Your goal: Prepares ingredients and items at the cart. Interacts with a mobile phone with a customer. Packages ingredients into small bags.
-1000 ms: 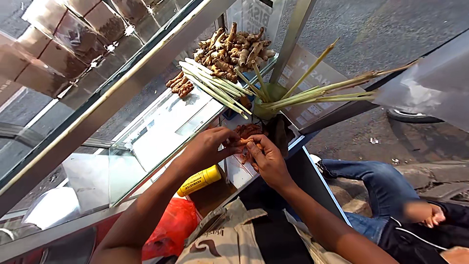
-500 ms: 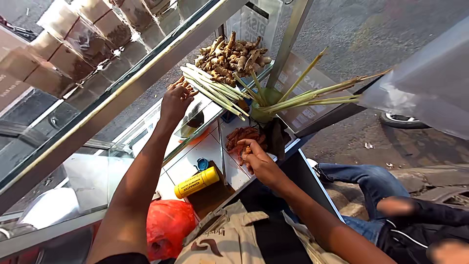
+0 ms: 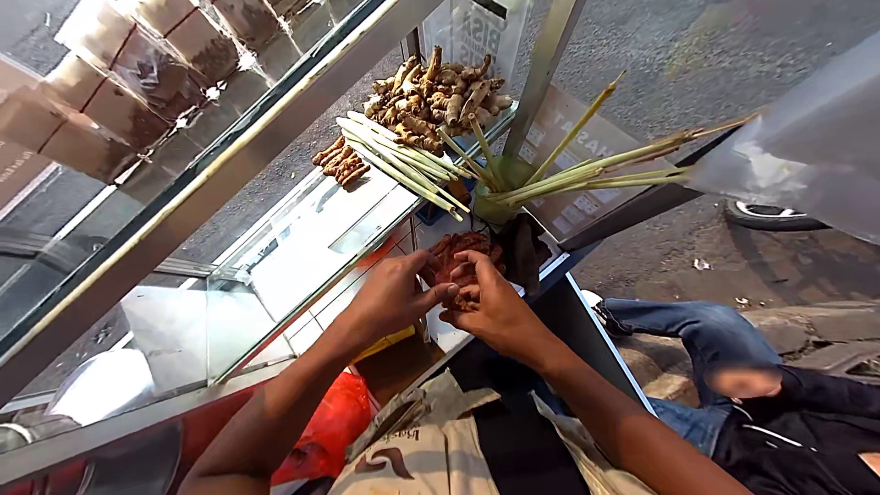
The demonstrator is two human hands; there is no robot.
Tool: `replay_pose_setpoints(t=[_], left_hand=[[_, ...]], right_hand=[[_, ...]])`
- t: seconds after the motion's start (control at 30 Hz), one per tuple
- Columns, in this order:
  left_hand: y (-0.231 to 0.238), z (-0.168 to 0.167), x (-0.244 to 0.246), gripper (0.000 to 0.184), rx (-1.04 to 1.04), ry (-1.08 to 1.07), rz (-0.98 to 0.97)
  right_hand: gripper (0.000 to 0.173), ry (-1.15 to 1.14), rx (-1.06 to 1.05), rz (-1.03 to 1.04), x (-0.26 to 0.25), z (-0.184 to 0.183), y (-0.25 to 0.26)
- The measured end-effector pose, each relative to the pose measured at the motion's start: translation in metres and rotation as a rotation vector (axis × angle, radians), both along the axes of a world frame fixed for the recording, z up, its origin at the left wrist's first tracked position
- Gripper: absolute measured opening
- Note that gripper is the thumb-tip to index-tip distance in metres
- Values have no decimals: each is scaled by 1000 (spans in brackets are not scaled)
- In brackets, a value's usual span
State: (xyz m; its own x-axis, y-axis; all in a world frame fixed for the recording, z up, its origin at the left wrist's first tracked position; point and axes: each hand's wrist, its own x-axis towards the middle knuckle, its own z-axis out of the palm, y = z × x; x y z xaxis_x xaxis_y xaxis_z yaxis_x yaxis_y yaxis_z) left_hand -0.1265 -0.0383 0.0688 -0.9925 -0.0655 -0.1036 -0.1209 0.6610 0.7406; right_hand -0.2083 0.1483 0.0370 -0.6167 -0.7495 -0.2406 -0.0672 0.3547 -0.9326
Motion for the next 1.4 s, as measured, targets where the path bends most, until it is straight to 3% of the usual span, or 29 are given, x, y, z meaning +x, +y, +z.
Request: replay_pose_setpoints(t=[0.2, 0.27, 0.4, 0.5, 0.6, 0.73, 0.9, 1.03, 1.17, 1.23, 1.33, 1.4], left_hand=[[-2, -7, 10, 16, 265, -88, 51], [-21, -1, 9, 13, 262, -9, 110], [-82, 9, -12, 23, 317, 177, 379], [-127, -1, -39, 31, 256, 184, 546], [-156, -21, -62, 34, 60, 112, 576], [-168, -39, -77, 33, -182, 37, 561], [-173, -50, -81, 38, -241, 52, 607], [-142, -22, -61, 42, -264, 171, 555], [-36, 3, -20, 24, -224, 469, 274], [8, -21, -10, 31, -194, 407, 169], [27, -67, -13, 71, -129, 80, 214], [25, -93, -19, 51, 32, -29, 282]], right_hand=[[89, 148, -44, 22, 9, 10, -1], [95, 206, -98, -19, 6, 11, 4], [85, 271, -166, -81, -8, 9, 14], [77, 285, -151, -80, -12, 7, 18], [72, 303, -119, -34, -9, 2, 21], [67, 306, -83, 38, -7, -2, 28], [62, 279, -95, 17, -15, -7, 36], [47, 340, -46, -79, -38, -11, 48], [32, 475, 43, -208, -60, -28, 67], [23, 448, 43, -216, -59, -33, 69], [10, 300, -24, -56, -42, -35, 58], [14, 234, -8, 82, -29, -39, 46]])
